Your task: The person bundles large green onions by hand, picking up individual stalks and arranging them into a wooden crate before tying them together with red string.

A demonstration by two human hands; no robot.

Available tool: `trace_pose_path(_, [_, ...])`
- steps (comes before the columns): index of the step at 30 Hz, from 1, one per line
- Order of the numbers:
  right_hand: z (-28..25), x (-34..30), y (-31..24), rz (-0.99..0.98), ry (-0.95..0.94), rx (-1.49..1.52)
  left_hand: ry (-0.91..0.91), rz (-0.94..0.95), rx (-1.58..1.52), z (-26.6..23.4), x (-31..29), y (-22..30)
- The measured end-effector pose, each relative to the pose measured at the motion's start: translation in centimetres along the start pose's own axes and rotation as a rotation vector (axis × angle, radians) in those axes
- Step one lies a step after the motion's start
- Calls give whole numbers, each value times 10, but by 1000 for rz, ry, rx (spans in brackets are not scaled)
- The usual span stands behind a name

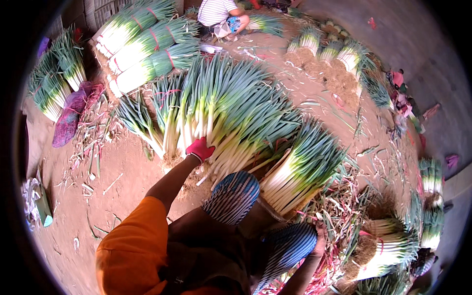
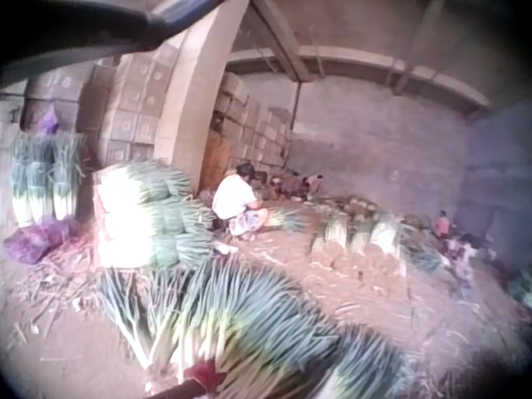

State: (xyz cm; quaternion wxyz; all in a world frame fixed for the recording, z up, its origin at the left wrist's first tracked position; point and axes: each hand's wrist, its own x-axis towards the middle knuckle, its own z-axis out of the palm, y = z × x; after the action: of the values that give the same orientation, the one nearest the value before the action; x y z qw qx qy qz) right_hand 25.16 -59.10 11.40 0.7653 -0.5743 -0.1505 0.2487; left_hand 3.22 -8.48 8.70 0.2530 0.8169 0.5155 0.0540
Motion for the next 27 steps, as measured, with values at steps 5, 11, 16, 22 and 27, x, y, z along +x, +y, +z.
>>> trace_pose_path(5, [33, -4, 4, 63, 133, 238, -61, -100, 101, 8, 12, -4])
trace_pose_path(11, [2, 3, 22, 45, -13, 350, 95, -188, -213, 6, 24, -18])
trace_pose_path(16, [23, 0, 9, 124, 79, 345, 217, -289, -534, 35, 59, -66])
trace_pose_path(22, [26, -6, -2, 113, 137, 243, -138, -93, -449, 38, 85, -77])
trace_pose_path(27, [15, -5, 2, 114, 96, 201, -401, -270, -754, 31, 75, -59])
